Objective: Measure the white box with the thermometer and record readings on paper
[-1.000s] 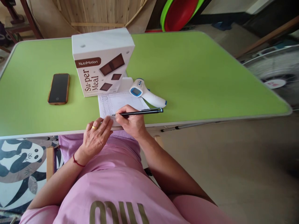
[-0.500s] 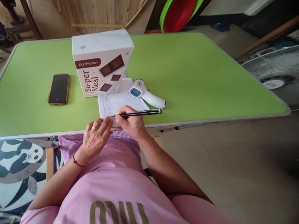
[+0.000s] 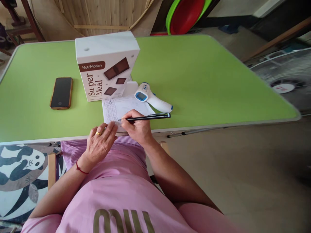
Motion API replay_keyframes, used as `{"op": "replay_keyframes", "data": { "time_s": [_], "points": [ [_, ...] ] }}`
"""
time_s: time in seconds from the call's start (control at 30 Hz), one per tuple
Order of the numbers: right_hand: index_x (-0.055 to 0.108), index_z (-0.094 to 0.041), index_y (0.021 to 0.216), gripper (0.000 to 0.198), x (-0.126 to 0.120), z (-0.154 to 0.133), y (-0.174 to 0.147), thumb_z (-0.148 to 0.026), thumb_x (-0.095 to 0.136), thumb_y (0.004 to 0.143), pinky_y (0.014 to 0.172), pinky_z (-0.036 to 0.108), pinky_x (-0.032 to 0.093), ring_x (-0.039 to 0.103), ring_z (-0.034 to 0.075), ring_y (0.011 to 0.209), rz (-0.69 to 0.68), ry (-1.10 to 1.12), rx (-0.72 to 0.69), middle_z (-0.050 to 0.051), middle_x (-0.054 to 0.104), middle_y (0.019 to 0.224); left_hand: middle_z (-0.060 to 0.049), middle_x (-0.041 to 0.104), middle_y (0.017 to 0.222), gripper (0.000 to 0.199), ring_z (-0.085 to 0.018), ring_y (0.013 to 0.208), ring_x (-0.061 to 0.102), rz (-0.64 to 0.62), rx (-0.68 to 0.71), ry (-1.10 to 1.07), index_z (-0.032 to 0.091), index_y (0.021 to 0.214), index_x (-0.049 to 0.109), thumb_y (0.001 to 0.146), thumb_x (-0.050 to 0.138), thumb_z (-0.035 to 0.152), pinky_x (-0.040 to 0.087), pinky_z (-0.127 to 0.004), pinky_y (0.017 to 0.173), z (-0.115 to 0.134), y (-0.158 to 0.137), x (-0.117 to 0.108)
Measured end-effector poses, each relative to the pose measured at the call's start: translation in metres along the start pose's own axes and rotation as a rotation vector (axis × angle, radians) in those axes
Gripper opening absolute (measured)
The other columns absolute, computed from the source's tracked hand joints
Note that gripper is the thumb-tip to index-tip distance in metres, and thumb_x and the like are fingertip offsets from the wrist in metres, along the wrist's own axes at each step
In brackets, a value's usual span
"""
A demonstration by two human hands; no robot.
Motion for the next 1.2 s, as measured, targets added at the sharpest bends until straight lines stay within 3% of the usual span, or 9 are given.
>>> {"op": "replay_keyframes", "data": {
  "time_s": [0.47,0.97,1.2],
  "points": [
    [0.054,-0.023,0.069,0.010,-0.0001,0.0006,-0.0005,-0.023,0.057,0.079,0.050,0.024,0.042,0.048,0.010,0.049,-0.045,-0.026,0.036,-0.005,0.056,0.055,-0.005,0.069,0.131,0.030,-0.021,0.109,0.062,0.003,-0.004,0.005,0.015,0.125,0.065,0.098,0.062,0.027,0.045,-0.035,0.083,0.0001,0.0003,-0.0010],
    [0.054,-0.023,0.070,0.009,-0.0002,-0.0005,-0.0010,-0.024,0.057,0.079,0.050,0.024,0.042,0.047,0.010,0.050,0.000,-0.007,0.053,-0.005,0.057,0.056,-0.009,0.068,0.133,0.031,-0.022,0.112,0.062,-0.039,-0.007,0.009,0.017,0.129,0.063,0.100,0.058,0.026,0.045,-0.035,0.085,-0.0001,-0.0016,0.0001],
    [0.055,-0.023,0.070,0.009,0.0000,-0.0003,-0.0009,-0.024,0.057,0.079,0.050,0.024,0.041,0.048,0.010,0.050,0.004,-0.017,0.038,-0.006,0.056,0.056,-0.006,0.068,0.134,0.030,-0.021,0.111,0.063,-0.028,-0.001,0.031,0.017,0.128,0.064,0.100,0.058,0.027,0.046,-0.035,0.084,0.0001,-0.0013,-0.0006]
  ]
}}
Point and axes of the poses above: each hand's wrist, its own y-axis towards the middle knuckle, its own x-axis out of the palm, z = x × y, the point moved 1 cm from there along y, towards the middle knuckle
